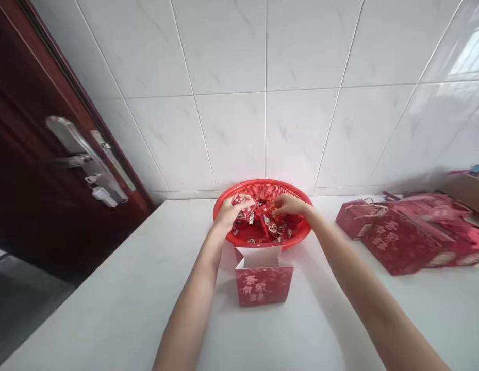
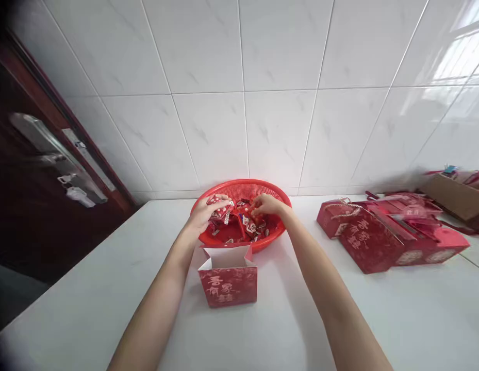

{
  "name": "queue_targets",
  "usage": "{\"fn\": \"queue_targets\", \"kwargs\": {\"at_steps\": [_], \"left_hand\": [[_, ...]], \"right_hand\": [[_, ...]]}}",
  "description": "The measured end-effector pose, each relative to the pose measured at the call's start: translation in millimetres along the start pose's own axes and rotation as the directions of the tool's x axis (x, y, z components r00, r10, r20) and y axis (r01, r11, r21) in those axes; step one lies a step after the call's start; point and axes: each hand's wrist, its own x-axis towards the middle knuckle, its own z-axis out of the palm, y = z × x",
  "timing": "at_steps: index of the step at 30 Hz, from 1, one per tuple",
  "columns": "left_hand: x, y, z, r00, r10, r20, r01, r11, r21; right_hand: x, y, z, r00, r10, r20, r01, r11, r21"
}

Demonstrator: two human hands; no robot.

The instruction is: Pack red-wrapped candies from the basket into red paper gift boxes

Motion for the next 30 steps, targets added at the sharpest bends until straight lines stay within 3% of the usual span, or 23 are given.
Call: {"fn": "queue_targets", "kwargs": {"at_steps": [10, 17, 30], "left_hand": [[4, -5, -3.4, 0.998, -0.027, 0.058, 0.023, 0.998, 0.066], [-1, -1, -3.5, 0.966, -0.105, 0.234, 0.074, 0.988, 0.138], [1, -4, -5.1, 0.957, -0.05, 0.287, -0.01, 0.979, 0.203]], "right_hand": [[-16, -17, 5, 0.975, -0.067, -0.21, 0.114, 0.969, 0.22], [-33, -31, 23, 0.987, -0.083, -0.135, 0.118, 0.954, 0.277], [-47, -38, 28, 0.995, -0.04, -0.09, 0.06, 0.972, 0.229]]}}
